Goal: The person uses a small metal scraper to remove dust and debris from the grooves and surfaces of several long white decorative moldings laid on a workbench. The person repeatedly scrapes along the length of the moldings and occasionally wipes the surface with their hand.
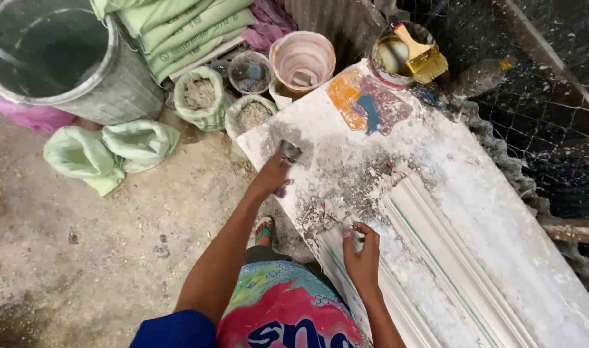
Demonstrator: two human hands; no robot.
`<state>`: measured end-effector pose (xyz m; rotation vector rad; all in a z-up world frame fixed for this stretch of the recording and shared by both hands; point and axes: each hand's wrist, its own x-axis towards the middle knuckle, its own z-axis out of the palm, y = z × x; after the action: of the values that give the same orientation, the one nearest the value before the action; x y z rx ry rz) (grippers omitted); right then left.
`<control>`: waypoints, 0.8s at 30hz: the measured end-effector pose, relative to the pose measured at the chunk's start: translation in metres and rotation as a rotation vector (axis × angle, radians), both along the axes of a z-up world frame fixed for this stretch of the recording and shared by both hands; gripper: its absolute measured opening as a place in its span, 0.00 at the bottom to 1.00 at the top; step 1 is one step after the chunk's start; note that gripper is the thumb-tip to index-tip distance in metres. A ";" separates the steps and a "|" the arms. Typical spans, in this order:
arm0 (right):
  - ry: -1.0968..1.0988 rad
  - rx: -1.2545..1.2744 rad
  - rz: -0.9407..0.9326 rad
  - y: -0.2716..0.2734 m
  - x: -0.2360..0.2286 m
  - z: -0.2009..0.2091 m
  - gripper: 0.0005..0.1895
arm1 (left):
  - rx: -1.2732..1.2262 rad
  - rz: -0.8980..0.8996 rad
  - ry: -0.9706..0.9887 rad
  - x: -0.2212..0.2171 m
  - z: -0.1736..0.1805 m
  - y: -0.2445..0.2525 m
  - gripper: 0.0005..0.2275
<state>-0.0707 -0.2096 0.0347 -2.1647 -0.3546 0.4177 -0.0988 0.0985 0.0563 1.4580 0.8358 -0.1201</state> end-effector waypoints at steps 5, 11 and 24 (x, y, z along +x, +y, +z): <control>-0.103 0.017 0.087 0.006 -0.001 0.003 0.19 | 0.416 -0.024 0.260 -0.034 0.031 0.015 0.30; -0.269 0.054 0.305 0.011 -0.025 -0.009 0.15 | 0.920 -0.049 0.235 -0.074 -0.001 0.029 0.23; 1.300 0.785 -0.186 0.135 -0.102 -0.157 0.13 | 1.192 -0.139 -0.189 -0.119 -0.105 -0.001 0.28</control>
<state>-0.1729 -0.0750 -0.1225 -0.8505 0.3730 1.2052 -0.2182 0.0978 -0.0483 2.5851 0.6449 0.4915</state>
